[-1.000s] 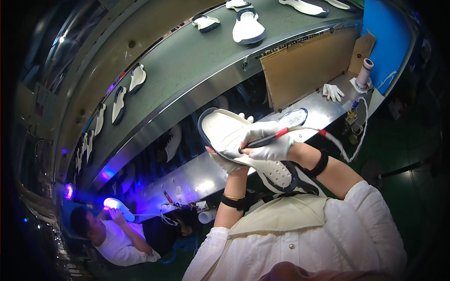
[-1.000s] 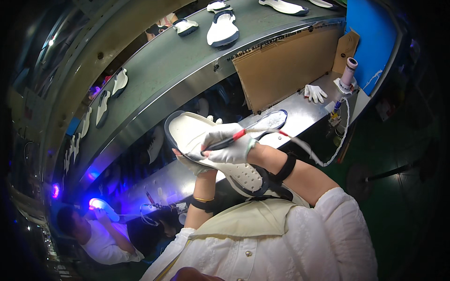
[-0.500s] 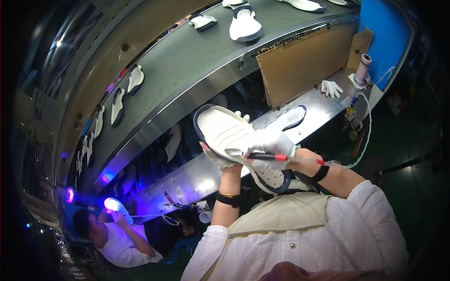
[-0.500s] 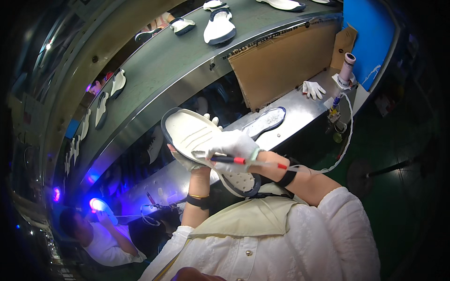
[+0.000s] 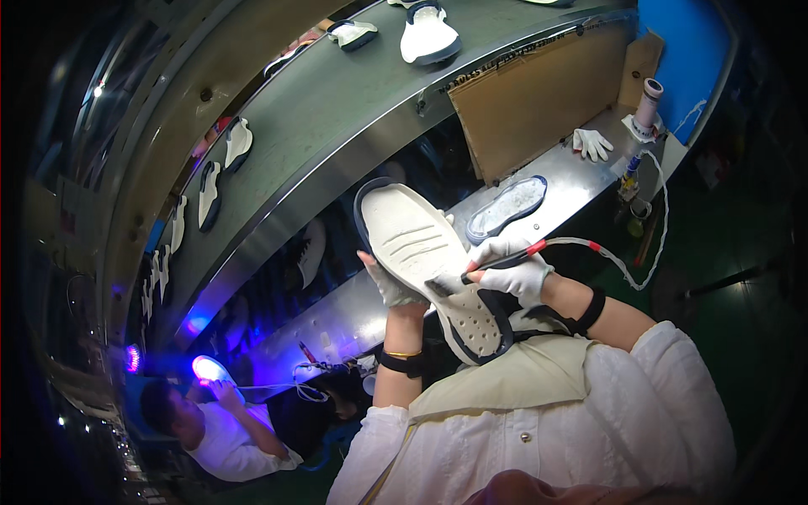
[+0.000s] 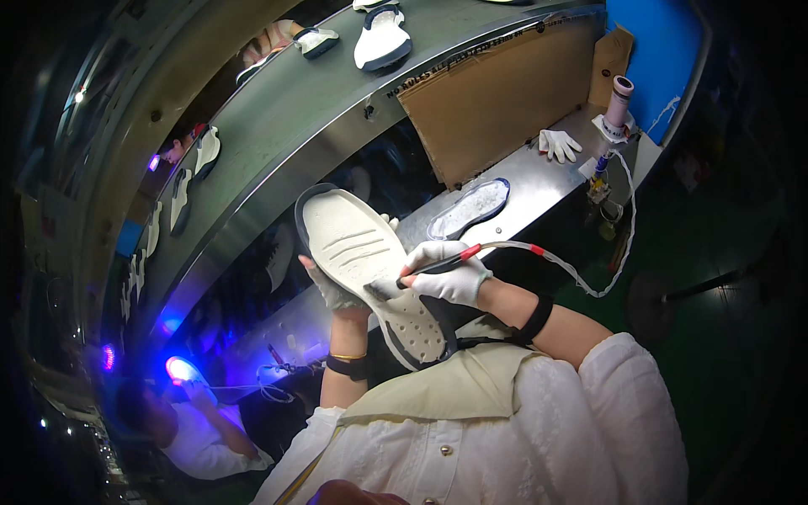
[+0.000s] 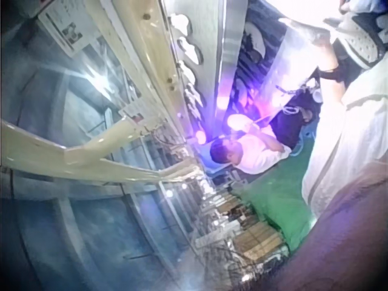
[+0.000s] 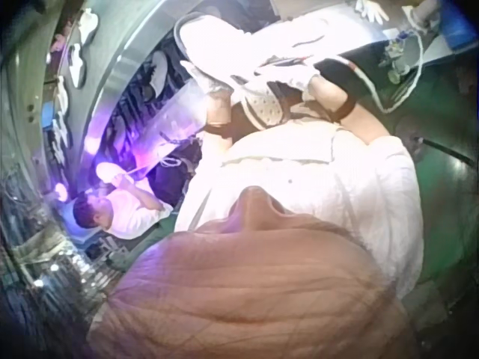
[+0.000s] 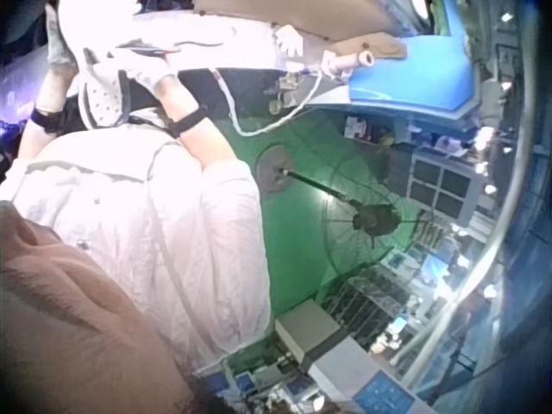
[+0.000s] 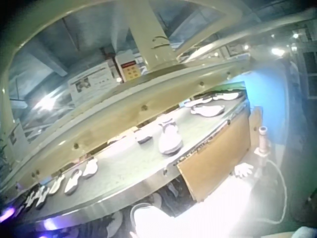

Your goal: Applying adhesive to the underside of shoe soles using a brush tool at a manufacturing workstation.

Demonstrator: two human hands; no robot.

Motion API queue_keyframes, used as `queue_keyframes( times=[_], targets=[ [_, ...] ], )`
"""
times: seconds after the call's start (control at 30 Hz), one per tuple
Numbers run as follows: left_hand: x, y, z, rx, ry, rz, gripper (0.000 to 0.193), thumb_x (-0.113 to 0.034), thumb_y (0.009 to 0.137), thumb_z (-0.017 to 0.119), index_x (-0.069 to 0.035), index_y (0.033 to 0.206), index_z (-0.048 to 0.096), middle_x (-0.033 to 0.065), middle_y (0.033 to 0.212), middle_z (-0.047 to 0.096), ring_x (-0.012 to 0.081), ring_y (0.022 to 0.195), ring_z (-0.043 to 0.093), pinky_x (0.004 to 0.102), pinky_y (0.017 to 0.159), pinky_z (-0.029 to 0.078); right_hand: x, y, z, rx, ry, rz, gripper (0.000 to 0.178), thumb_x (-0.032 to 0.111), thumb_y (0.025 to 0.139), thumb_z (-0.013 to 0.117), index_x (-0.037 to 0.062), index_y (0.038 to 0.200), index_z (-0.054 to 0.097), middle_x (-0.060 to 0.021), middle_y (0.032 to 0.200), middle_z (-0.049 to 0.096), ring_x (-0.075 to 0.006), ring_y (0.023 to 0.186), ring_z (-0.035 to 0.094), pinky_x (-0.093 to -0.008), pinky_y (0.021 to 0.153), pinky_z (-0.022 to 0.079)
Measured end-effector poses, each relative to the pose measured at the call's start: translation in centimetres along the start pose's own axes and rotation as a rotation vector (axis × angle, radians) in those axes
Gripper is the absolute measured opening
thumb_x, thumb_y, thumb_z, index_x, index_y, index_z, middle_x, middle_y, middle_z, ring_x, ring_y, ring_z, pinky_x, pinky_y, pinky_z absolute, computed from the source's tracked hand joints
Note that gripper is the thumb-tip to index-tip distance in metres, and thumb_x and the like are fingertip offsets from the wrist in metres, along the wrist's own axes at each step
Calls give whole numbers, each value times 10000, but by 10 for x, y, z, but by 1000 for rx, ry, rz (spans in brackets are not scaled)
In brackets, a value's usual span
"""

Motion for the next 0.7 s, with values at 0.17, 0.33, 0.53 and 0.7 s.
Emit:
queue_keyframes(
  times=[0.17, 0.33, 0.53, 0.7],
  targets=[
    [30, -41, -10, -81, 165, -133, 936, -745, 792, 452, -78, 1429, 298, 116, 1400, 420, 278, 1230, 463, 444, 1035, 382, -17, -2, -14, -88, 57, 115, 105, 75, 818, 698, 46, 910, 659, -6, 846, 664, -61, 782, 606, -220, 735, 493],
    [60, -53, -20, -300, 127, -64, 890, -711, 823, 454, -81, 1431, 292, 153, 1377, 434, 302, 1192, 485, 419, 1010, 410, -5, -9, -1, -26, -42, -126, 122, 46, 796, 713, 37, 908, 666, -18, 856, 675, -73, 806, 622, -231, 742, 500],
    [46, -29, -15, 20, -192, -11, 960, -752, 798, 437, -90, 1457, 215, 232, 1358, 427, 378, 1207, 460, 499, 1025, 383, -10, -3, 10, -4, 124, 52, 131, 68, 761, 741, 57, 879, 686, -42, 849, 674, -87, 787, 624, -236, 731, 498],
    [39, -7, -11, 97, -316, 60, 1048, -769, 686, 573, -76, 1421, 297, 176, 1357, 457, 346, 1217, 463, 472, 1078, 336, 20, -7, 17, 23, -365, -436, 125, 96, 750, 746, 45, 842, 677, -42, 811, 673, -98, 756, 643, -247, 709, 506]
  ],
)
Point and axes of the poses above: each hand's wrist, its own y-axis towards the middle knuckle, its own z-axis out of the palm, x = y × z, the point moved 5 cm from there along y, towards the middle knuckle
